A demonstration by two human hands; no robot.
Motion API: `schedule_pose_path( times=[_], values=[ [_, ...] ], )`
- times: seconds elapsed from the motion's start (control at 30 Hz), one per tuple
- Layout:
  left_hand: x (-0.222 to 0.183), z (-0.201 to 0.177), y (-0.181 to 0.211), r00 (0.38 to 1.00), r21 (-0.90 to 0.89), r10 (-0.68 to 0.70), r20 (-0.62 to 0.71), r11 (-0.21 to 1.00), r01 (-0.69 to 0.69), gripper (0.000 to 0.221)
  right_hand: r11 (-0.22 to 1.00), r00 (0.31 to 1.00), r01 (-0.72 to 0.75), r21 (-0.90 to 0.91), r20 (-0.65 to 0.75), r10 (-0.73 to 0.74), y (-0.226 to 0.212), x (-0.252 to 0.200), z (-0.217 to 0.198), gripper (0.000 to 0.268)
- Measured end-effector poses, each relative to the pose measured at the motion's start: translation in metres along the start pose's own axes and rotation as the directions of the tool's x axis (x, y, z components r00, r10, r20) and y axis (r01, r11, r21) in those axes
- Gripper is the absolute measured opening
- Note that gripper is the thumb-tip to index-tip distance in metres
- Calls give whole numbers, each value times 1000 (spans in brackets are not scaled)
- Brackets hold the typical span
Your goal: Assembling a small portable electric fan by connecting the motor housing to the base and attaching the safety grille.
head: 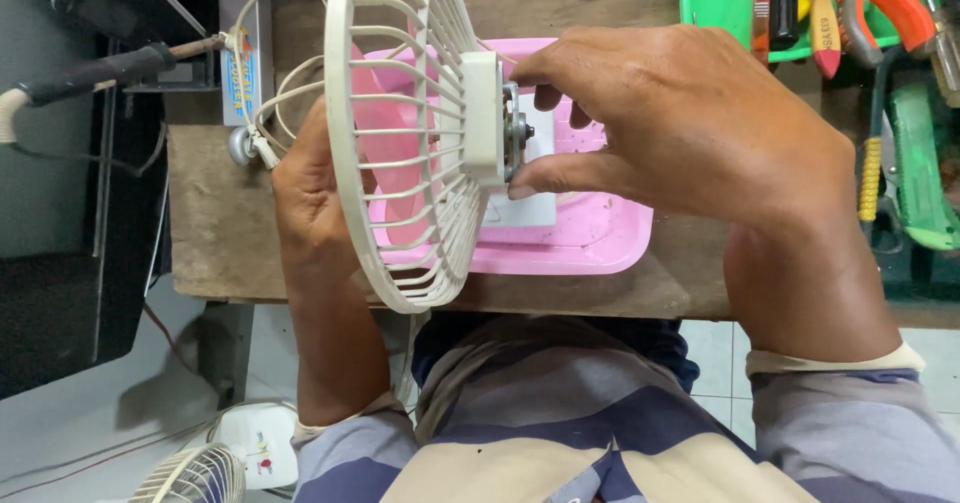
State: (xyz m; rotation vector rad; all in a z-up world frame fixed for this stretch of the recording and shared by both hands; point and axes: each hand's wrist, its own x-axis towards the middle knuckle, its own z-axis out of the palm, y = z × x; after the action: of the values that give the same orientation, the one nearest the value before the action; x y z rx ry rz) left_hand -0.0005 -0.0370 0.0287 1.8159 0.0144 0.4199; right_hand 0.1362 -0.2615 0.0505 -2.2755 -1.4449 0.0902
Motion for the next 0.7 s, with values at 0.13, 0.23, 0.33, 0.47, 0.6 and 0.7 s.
schedule_pose_path(
  times=[0.13, 0.23, 0.33, 0.47, 0.6, 0.7],
  values=[
    [-4, -29, -37, 976, 42, 162, 146, 985, -169, 43, 1000, 1000, 9, -3, 10, -9, 0, 1, 1, 64],
    [-6, -33, -47, 966, 11, 179, 188, 983, -185, 47, 1000, 1000, 0, 18, 22, -1, 0, 1, 0, 62],
    [-3, -28, -45, 973, 24, 163, 161, 985, -169, 49, 999, 999, -22, 34, 31, 21, -1, 2, -1, 61],
    [3, -19, -31, 984, 13, 120, 131, 992, -122, 44, 999, 1000, -4, 46, 13, 3, -1, 1, 0, 61],
    [2, -20, -34, 988, 137, 97, 121, 984, -113, 30, 999, 1000, -8, 43, 7, 8, -1, 1, 1, 62],
    [2, -14, -23, 991, 137, 82, 101, 986, -96, 30, 999, 1000, -7, 44, 4, 7, 0, 1, 1, 59]
  ],
)
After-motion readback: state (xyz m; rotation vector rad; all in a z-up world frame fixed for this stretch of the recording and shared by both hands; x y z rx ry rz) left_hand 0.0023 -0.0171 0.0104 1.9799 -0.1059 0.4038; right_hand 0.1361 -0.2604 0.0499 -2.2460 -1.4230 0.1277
